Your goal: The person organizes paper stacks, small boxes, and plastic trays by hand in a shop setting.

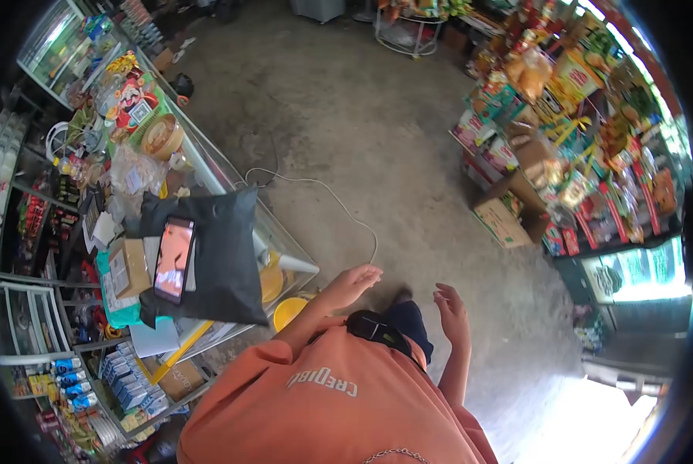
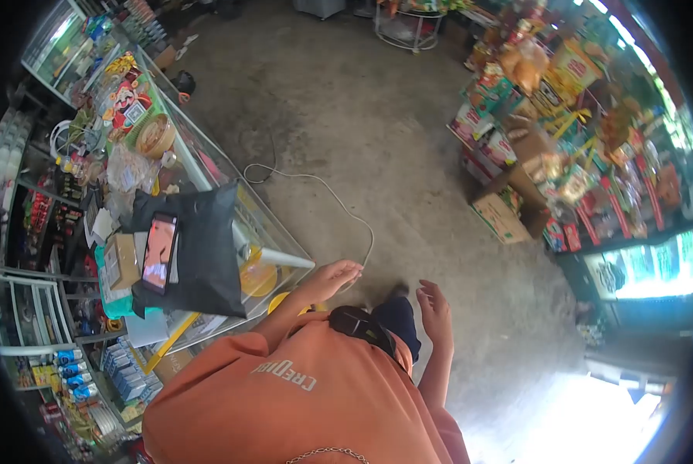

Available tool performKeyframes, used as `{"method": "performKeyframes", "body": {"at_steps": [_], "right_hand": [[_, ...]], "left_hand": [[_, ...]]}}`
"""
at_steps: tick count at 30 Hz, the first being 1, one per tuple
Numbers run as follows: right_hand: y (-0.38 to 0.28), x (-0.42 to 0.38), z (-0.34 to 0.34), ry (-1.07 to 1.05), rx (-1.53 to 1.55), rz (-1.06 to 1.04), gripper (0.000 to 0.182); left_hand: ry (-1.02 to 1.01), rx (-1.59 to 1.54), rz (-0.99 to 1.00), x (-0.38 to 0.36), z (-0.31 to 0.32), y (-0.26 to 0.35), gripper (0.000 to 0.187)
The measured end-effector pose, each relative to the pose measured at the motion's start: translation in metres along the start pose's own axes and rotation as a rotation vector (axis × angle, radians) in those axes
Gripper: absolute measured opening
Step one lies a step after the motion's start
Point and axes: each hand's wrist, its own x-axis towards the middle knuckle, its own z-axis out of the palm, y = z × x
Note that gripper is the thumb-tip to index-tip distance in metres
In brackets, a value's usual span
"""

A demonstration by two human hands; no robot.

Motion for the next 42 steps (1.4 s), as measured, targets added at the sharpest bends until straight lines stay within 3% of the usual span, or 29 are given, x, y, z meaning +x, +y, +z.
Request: {"method": "performKeyframes", "body": {"at_steps": [8, 12, 16, 20, 22, 27, 30, 33, 37, 40, 42], "right_hand": [[-0.021, 0.257, -0.042, -0.159, 0.035, -0.048, 0.038], [-0.053, 0.405, -0.058, -0.243, 0.031, -0.083, 0.036], [-0.131, 0.541, -0.057, -0.437, 0.031, -0.136, 0.036], [-0.193, 0.686, -0.017, -0.588, 0.126, -0.173, 0.035], [-0.230, 0.756, 0.014, -0.591, 0.003, -0.207, 0.033], [-0.325, 0.901, 0.090, -0.588, -0.289, -0.319, 0.033], [-0.394, 0.969, 0.127, -0.604, -0.238, -0.393, 0.032], [-0.432, 1.045, 0.168, -0.653, -0.182, -0.335, 0.033], [-0.492, 1.153, 0.233, -0.694, -0.253, -0.254, 0.033], [-0.541, 1.253, 0.303, -0.767, -0.285, -0.232, 0.036], [-0.567, 1.321, 0.343, -0.793, -0.258, -0.316, 0.040]], "left_hand": [[0.216, -0.192, -0.026, 0.206, -0.055, 0.013, 0.037], [0.341, -0.118, -0.026, 0.302, -0.108, 0.085, 0.037], [0.517, -0.061, -0.113, 0.340, -0.164, 0.127, 0.032], [0.676, -0.192, -0.196, 0.392, -0.236, 0.107, 0.035], [0.696, -0.272, -0.273, 0.431, -0.286, 0.099, 0.037], [0.720, -0.160, -0.084, 0.554, -0.454, 0.140, 0.037], [0.754, -0.136, -0.041, 0.620, -0.560, 0.219, 0.036], [0.734, -0.042, 0.021, 0.678, -0.655, 0.284, 0.036], [0.693, -0.014, 0.063, 0.752, -0.775, 0.325, 0.035], [0.746, -0.097, 0.041, 0.805, -0.872, 0.318, 0.033], [0.838, -0.232, 0.065, 0.834, -0.933, 0.264, 0.030]]}}
